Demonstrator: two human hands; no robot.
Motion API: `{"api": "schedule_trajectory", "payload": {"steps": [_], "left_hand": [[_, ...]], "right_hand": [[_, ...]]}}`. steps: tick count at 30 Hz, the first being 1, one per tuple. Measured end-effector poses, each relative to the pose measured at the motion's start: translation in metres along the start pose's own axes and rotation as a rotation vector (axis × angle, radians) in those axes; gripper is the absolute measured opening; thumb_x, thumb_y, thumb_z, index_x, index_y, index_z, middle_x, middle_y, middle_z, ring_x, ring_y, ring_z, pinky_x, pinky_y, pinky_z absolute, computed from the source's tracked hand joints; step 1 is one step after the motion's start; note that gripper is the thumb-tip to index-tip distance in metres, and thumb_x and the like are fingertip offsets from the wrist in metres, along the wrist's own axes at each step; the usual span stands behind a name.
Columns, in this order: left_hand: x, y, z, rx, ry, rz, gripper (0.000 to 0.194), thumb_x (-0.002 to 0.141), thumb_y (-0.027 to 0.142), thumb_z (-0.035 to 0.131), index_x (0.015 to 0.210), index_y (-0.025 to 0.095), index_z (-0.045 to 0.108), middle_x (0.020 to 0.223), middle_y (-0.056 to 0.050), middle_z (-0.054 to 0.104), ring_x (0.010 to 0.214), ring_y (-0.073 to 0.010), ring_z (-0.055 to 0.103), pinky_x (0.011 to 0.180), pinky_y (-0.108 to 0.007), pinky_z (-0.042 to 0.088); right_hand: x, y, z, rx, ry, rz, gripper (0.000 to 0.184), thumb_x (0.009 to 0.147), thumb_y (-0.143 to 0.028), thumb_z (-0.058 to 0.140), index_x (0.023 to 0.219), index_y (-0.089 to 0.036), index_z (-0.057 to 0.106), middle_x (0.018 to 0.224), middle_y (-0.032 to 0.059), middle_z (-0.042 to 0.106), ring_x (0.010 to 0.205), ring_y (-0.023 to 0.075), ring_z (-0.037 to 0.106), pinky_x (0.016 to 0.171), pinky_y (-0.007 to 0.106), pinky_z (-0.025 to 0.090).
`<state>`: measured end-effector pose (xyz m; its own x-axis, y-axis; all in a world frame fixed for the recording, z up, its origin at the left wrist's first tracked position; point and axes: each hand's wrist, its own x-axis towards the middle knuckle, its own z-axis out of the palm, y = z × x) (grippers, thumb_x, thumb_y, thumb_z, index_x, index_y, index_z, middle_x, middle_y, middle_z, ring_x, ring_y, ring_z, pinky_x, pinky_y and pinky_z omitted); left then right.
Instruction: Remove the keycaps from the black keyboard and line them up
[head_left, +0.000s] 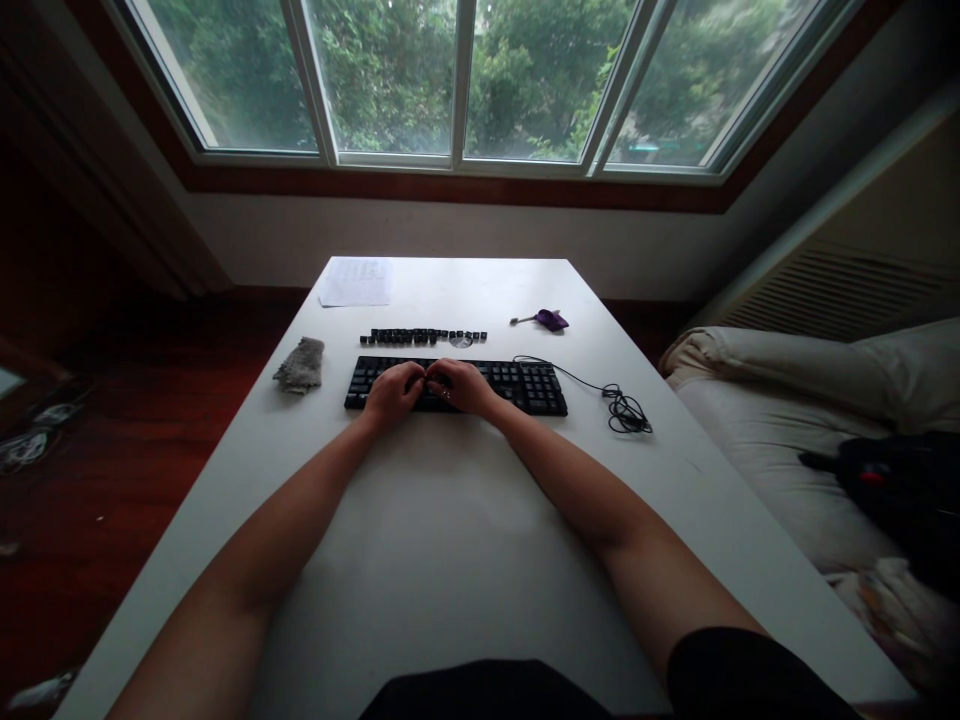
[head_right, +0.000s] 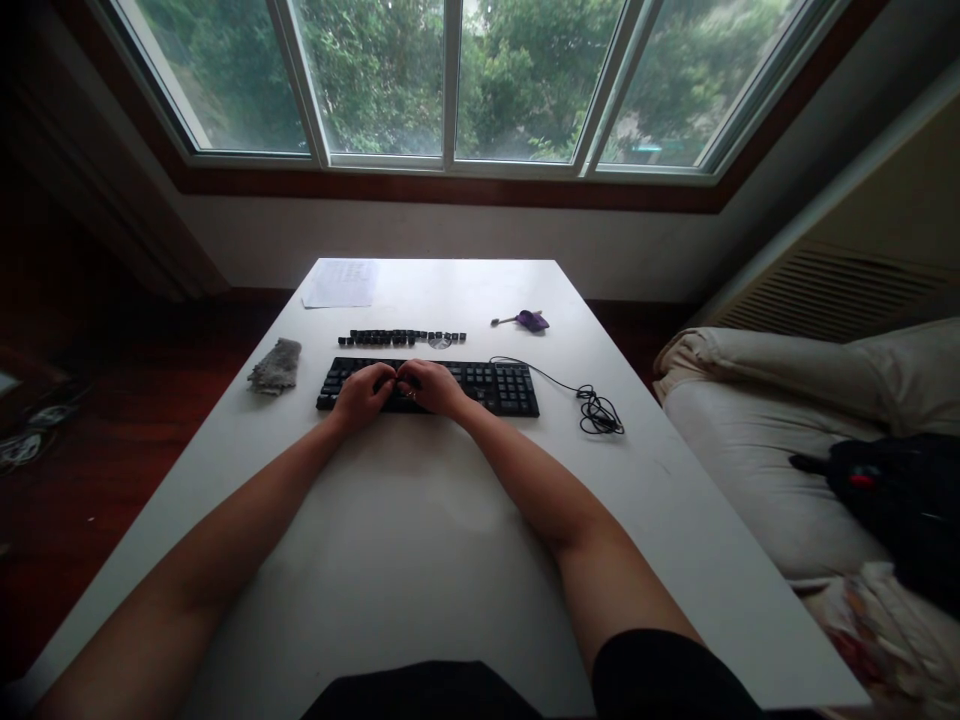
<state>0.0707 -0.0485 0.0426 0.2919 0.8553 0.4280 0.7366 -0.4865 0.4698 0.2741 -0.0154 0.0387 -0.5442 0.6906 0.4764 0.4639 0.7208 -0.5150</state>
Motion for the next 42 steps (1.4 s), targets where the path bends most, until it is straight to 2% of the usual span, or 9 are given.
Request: {"api": "schedule_trajectory", "payload": {"steps": [27,36,42], "left_hand": [[-0.0009,0.0016,-0.0023,-0.027,-0.003,0.001,0.019,0.092,0.029,0.054,0.105,0.022,0.065,0.095,-0.005,0.070,0.089,-0.0219,0.065,0.080,-0.033,0.049],[-0.0010,-0.0023,0.0013,-0.040,0.018,0.037,0.023,0.089,0.030,0.060,0.110,0.021,0.065,0.096,-0.005,0.070,0.087,-0.0209,0.065,0.078,-0.032,0.049],[-0.0010,-0.0027,0.0010,-0.055,0.022,0.037,0.022,0.091,0.030,0.059,0.110,0.021,0.065,0.098,-0.005,0.071,0.087,-0.0208,0.065,0.079,-0.032,0.049]], "right_hand": [[-0.0007,0.0016,0.0004,0.012,0.010,0.006,0.018,0.083,-0.021,0.065,0.101,-0.021,0.067,0.092,0.0031,0.069,0.080,0.0156,0.060,0.073,0.025,0.044],[-0.0013,0.0035,0.0021,0.033,0.044,0.015,0.020,0.082,-0.023,0.064,0.102,-0.021,0.065,0.086,0.0012,0.067,0.074,0.0145,0.057,0.070,0.024,0.042],[-0.0017,0.0019,0.0006,0.050,0.045,0.021,0.020,0.086,-0.029,0.063,0.104,-0.021,0.065,0.086,0.0019,0.068,0.076,0.0153,0.058,0.071,0.024,0.042]]}}
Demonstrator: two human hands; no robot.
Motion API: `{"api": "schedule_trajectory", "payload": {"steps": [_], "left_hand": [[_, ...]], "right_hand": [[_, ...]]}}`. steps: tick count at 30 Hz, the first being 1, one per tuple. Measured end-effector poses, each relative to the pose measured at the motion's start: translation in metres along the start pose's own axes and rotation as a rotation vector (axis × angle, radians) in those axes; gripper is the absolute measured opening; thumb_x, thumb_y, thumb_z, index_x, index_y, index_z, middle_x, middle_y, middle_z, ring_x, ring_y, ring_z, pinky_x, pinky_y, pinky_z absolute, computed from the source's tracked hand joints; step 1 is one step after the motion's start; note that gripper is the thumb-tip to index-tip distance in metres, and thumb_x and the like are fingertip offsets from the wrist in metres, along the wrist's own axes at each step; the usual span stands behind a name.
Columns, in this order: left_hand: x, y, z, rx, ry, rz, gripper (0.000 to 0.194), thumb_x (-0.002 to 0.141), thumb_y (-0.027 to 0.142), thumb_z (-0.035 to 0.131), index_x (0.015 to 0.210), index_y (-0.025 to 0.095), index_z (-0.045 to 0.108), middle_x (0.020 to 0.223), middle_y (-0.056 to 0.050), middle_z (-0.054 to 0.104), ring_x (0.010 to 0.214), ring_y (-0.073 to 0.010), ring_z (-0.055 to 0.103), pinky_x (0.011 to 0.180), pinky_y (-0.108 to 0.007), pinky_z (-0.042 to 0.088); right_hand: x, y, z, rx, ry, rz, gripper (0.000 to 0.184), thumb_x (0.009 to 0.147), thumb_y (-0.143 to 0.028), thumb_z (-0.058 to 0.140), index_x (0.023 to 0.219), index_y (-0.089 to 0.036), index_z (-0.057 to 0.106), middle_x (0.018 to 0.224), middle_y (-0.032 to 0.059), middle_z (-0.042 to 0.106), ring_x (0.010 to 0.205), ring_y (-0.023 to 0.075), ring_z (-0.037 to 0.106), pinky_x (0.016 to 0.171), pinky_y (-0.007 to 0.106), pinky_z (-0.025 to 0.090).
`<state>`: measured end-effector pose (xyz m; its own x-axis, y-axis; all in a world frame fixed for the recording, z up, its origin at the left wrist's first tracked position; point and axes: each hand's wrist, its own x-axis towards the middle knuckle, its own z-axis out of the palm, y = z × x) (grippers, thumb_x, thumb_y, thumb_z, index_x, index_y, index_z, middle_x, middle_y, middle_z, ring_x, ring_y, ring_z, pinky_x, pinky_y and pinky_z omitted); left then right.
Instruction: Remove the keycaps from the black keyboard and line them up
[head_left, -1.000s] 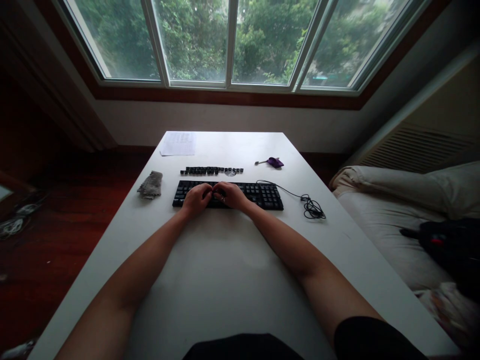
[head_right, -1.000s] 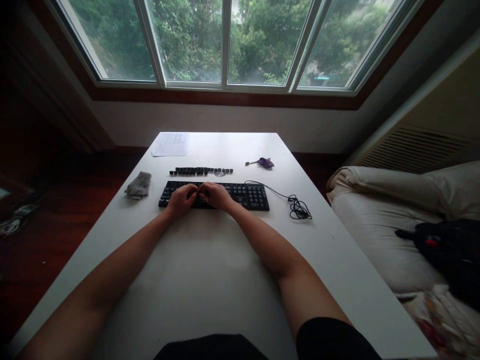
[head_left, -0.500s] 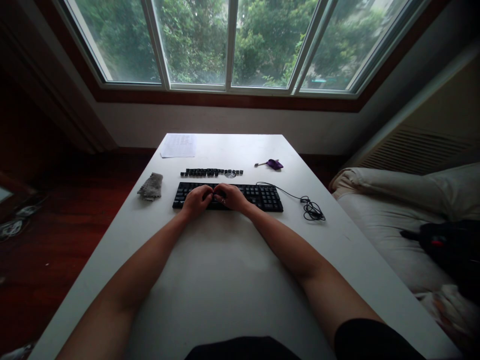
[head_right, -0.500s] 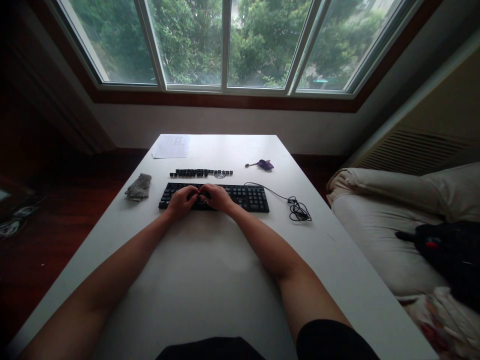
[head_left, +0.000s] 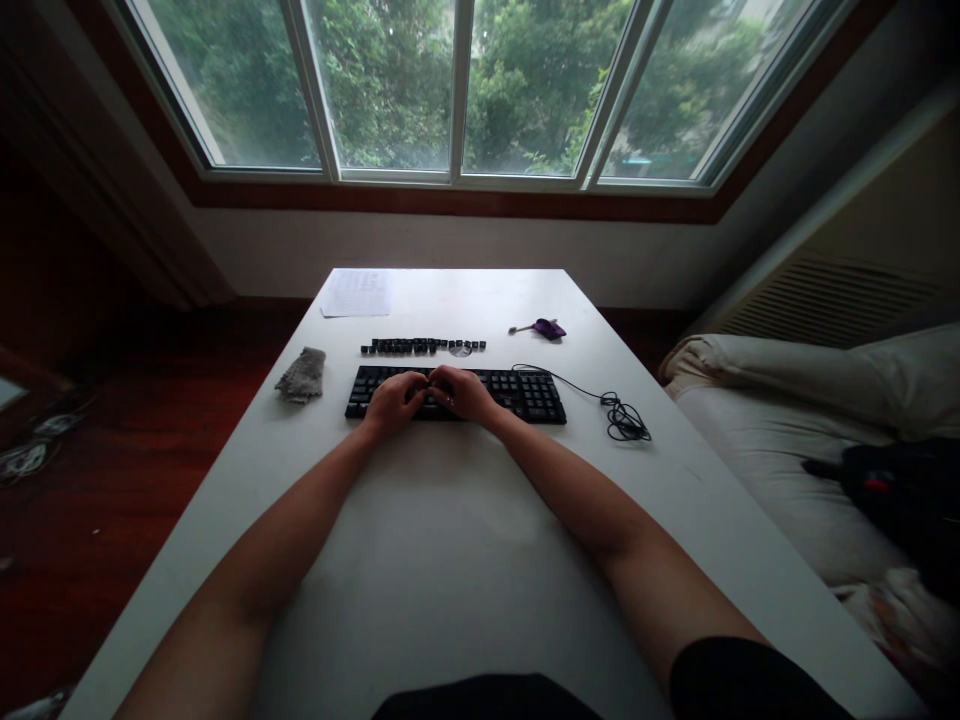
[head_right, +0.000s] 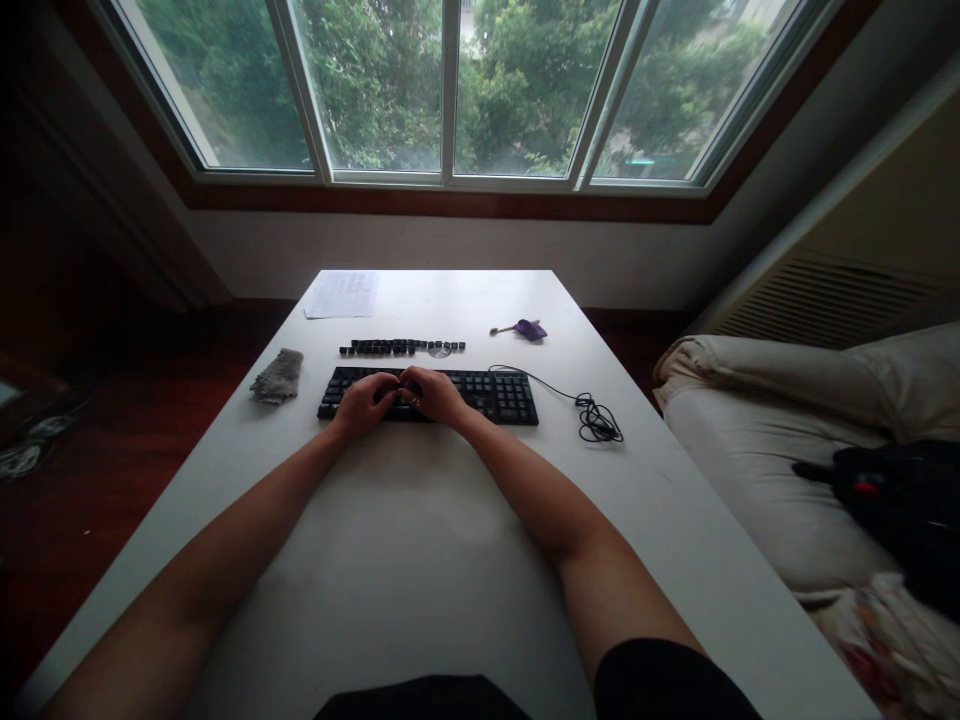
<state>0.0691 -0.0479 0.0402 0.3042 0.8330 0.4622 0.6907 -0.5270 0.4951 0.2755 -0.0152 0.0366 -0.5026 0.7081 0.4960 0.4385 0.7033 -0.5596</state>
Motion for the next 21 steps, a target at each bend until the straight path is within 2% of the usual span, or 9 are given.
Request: {"api": "schedule_trajectory", "payload": {"steps": [10,21], "left_hand": [[-0.0018,0.0027,-0.0019,-0.021,0.028,-0.012,0.023,0.091,0.031,0.060,0.110,0.020,0.065,0.089,-0.003,0.070,0.076,-0.0175,0.063,0.072,-0.029,0.047],[-0.0022,0.0033,-0.0022,-0.028,0.040,-0.010,0.022,0.090,0.031,0.061,0.109,0.020,0.065,0.090,-0.003,0.071,0.074,-0.0166,0.063,0.067,-0.027,0.047]], "right_hand": [[-0.0008,-0.0013,-0.0012,-0.005,-0.020,0.000,0.026,0.084,-0.024,0.062,0.110,-0.021,0.064,0.087,0.0012,0.068,0.075,0.0146,0.058,0.071,0.024,0.041],[-0.0003,0.0005,-0.0006,-0.022,-0.022,-0.010,0.025,0.084,-0.024,0.061,0.108,-0.021,0.063,0.087,0.0016,0.068,0.075,0.0148,0.058,0.071,0.024,0.042]]}}
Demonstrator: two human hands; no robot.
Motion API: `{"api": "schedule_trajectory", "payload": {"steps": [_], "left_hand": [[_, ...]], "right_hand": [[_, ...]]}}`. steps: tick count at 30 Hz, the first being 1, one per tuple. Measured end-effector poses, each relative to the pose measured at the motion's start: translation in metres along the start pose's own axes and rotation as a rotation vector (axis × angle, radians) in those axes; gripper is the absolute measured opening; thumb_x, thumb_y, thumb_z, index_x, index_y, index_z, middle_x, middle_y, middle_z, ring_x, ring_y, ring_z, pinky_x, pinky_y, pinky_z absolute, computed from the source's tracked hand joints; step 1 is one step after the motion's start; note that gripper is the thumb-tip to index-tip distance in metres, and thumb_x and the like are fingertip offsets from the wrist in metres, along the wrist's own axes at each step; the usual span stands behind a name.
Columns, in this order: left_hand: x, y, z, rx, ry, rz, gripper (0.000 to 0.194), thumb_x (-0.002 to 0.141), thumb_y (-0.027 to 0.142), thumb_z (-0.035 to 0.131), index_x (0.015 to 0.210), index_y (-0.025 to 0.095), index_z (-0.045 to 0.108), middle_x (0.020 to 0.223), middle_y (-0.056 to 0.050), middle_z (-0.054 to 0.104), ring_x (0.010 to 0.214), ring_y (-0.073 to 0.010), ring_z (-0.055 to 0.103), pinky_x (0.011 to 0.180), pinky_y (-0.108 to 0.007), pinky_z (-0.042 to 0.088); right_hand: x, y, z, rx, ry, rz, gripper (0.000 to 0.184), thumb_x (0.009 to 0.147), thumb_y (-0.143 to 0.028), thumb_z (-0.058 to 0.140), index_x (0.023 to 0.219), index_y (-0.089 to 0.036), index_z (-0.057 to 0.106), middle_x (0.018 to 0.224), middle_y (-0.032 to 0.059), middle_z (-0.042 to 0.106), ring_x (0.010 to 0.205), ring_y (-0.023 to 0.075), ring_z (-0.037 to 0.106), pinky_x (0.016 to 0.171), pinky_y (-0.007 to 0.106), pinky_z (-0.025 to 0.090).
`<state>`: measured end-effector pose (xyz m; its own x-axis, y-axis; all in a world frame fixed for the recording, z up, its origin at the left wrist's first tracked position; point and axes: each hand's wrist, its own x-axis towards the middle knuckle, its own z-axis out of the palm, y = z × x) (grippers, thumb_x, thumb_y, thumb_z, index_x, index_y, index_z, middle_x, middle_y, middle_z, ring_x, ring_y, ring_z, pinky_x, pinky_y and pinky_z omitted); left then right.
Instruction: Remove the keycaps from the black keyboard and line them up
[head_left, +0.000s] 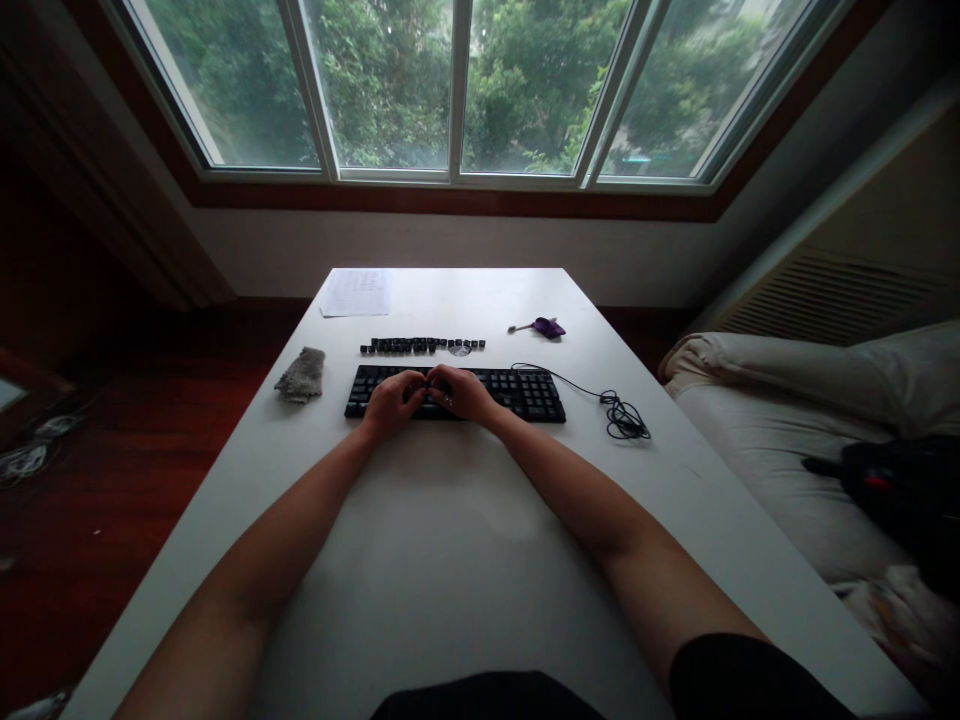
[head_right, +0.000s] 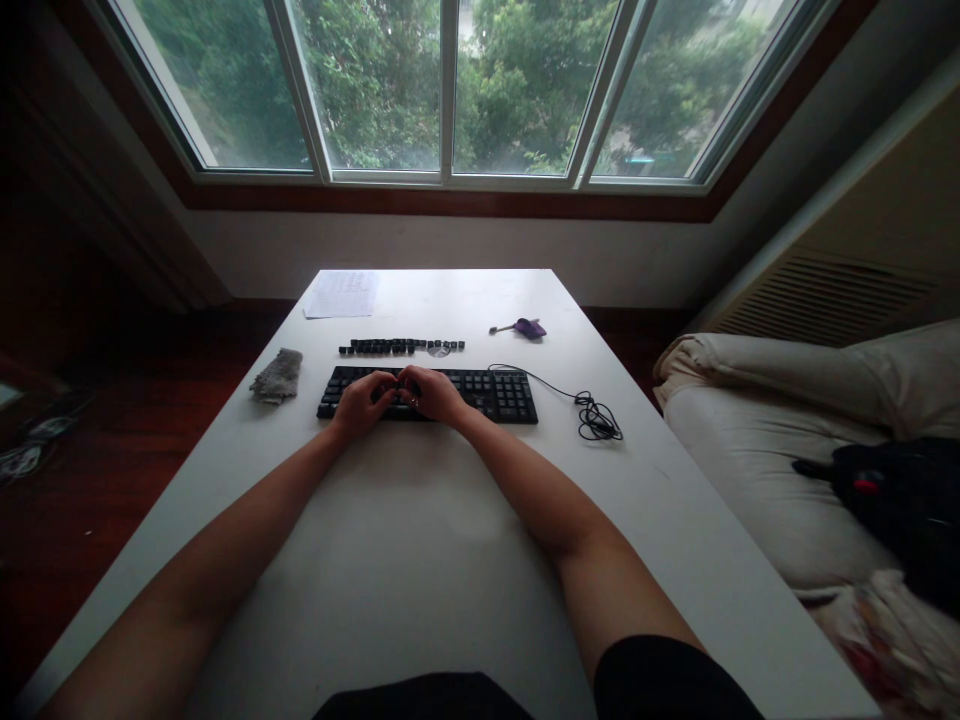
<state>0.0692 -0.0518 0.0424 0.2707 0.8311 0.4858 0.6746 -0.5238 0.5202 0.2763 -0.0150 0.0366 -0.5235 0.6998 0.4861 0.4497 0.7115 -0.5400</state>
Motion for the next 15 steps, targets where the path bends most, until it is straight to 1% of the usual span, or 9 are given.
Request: {"api": "schedule_trajectory", "payload": {"steps": [8,12,15], "left_hand": [[0.0002,-0.0010,0.0010,-0.014,-0.006,0.004,0.022,0.089,0.028,0.060,0.110,0.021,0.065,0.091,-0.003,0.071,0.075,-0.0165,0.063,0.069,-0.027,0.047],[-0.0002,-0.0016,0.0014,-0.014,0.000,0.002,0.023,0.091,0.028,0.059,0.112,0.021,0.064,0.090,-0.002,0.071,0.075,-0.0164,0.063,0.069,-0.028,0.047],[-0.0004,-0.0021,0.0012,-0.009,-0.003,-0.005,0.023,0.090,0.029,0.059,0.112,0.021,0.064,0.089,-0.002,0.071,0.073,-0.0161,0.062,0.069,-0.028,0.047]], "right_hand": [[-0.0002,-0.0007,-0.0003,0.015,0.017,-0.017,0.023,0.084,-0.023,0.062,0.106,-0.021,0.062,0.085,0.0007,0.067,0.074,0.0145,0.058,0.070,0.024,0.042],[-0.0005,-0.0014,0.0005,-0.014,0.020,-0.015,0.025,0.085,-0.024,0.061,0.109,-0.021,0.062,0.088,0.0020,0.067,0.075,0.0152,0.058,0.071,0.024,0.042],[-0.0003,-0.0028,0.0005,-0.039,0.022,-0.016,0.023,0.085,-0.023,0.061,0.108,-0.021,0.063,0.089,0.0032,0.067,0.078,0.0163,0.059,0.073,0.025,0.043]]}}
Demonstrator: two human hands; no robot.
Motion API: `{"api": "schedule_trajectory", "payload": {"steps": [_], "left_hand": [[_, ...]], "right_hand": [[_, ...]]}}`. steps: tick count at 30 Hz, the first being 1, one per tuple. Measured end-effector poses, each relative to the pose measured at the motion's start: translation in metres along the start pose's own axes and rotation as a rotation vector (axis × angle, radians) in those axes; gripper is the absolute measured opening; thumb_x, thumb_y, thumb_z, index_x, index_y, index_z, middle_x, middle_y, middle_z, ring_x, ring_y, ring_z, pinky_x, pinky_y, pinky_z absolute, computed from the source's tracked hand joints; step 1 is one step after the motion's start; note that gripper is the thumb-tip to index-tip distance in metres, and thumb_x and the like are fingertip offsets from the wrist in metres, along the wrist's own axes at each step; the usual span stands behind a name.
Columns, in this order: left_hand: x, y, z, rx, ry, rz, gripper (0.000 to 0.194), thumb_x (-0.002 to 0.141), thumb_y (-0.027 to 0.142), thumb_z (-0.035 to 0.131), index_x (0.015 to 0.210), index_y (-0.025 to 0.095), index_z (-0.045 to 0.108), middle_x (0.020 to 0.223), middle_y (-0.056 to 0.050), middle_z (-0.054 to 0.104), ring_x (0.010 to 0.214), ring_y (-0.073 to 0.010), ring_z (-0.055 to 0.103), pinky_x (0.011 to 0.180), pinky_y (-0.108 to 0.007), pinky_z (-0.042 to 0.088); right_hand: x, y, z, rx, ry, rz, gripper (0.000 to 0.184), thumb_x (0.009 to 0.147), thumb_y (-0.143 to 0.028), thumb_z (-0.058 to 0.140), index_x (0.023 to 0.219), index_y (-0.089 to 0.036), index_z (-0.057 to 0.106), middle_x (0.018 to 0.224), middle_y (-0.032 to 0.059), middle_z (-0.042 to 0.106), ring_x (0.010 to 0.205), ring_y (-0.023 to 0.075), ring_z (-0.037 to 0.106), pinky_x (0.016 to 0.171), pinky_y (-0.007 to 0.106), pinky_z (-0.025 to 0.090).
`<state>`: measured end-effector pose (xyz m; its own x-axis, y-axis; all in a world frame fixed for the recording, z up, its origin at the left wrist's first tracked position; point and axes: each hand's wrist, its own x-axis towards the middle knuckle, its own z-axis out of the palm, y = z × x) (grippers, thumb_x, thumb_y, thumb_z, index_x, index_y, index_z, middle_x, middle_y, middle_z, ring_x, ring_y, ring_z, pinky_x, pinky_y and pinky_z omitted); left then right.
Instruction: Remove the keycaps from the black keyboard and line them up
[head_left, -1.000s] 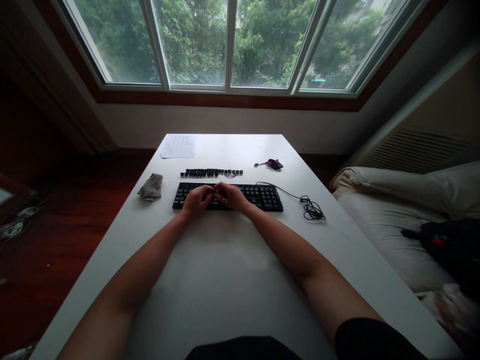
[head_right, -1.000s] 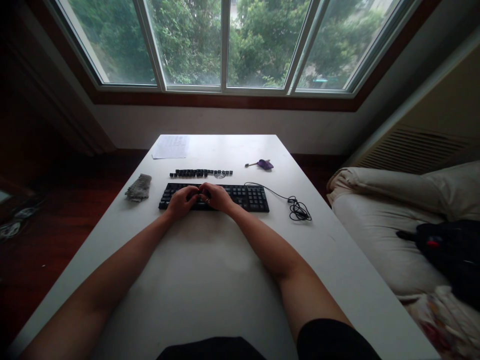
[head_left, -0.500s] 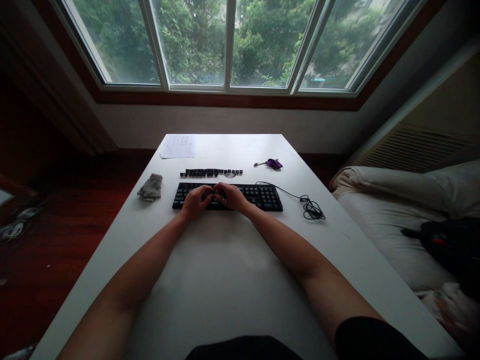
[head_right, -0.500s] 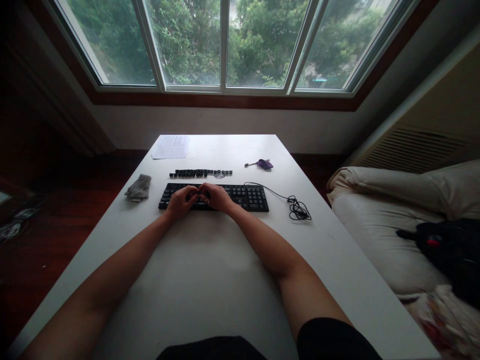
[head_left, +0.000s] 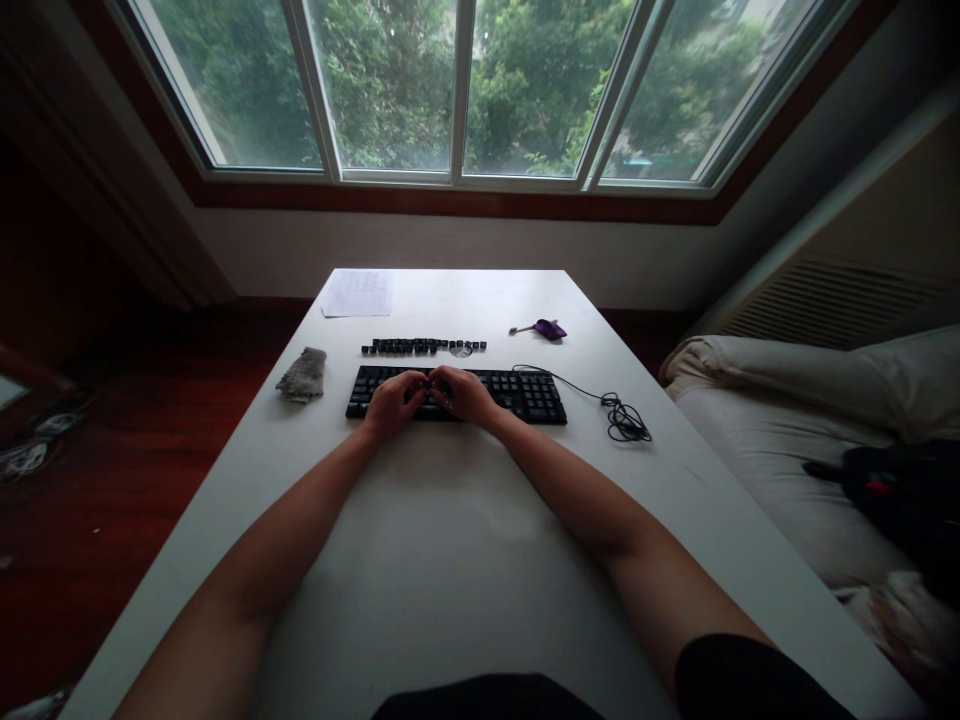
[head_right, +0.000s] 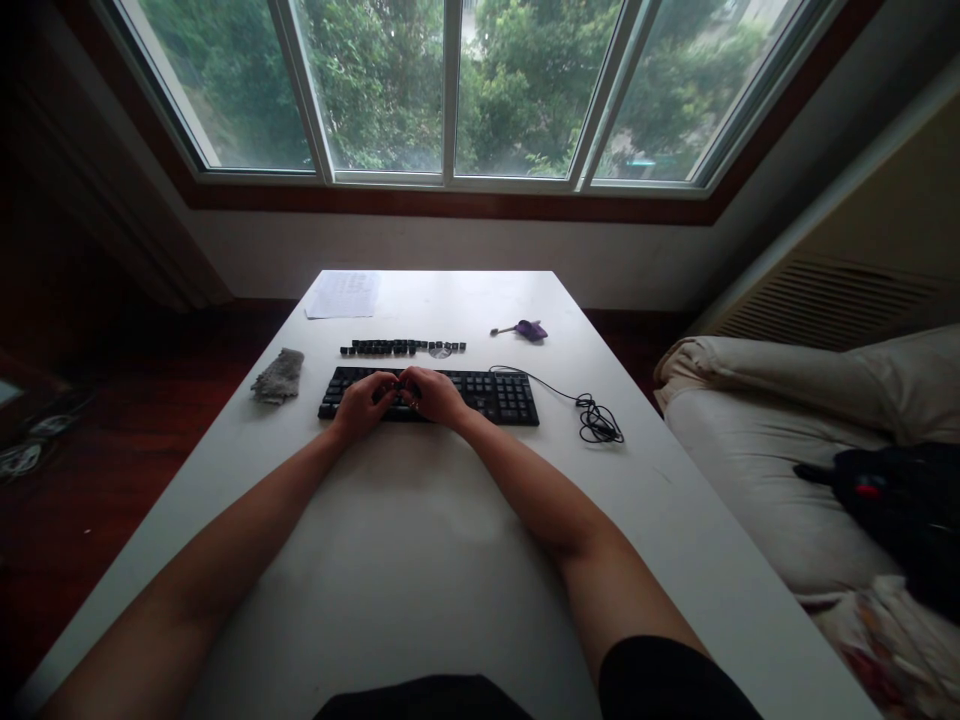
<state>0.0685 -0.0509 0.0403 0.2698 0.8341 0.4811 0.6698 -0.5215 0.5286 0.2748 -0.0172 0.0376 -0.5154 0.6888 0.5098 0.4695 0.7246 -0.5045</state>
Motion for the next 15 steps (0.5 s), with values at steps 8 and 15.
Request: {"api": "schedule_trajectory", "payload": {"steps": [8,15], "left_hand": [[0.000,0.002,-0.001,-0.007,0.010,-0.015,0.022,0.090,0.028,0.059,0.111,0.021,0.064,0.087,-0.002,0.070,0.075,-0.0170,0.063,0.071,-0.028,0.047],[0.001,0.001,0.003,0.016,0.004,-0.004,0.029,0.090,0.025,0.059,0.120,0.022,0.060,0.092,-0.003,0.070,0.080,-0.0182,0.065,0.078,-0.032,0.049]], "right_hand": [[0.006,-0.008,-0.009,-0.036,-0.078,0.037,0.023,0.084,-0.023,0.061,0.107,-0.022,0.064,0.091,0.0036,0.068,0.081,0.0171,0.059,0.074,0.026,0.043],[0.032,0.027,-0.023,-0.060,0.014,0.245,0.021,0.085,-0.027,0.061,0.106,-0.022,0.064,0.085,0.0003,0.070,0.071,0.0147,0.059,0.070,0.025,0.042]]}}
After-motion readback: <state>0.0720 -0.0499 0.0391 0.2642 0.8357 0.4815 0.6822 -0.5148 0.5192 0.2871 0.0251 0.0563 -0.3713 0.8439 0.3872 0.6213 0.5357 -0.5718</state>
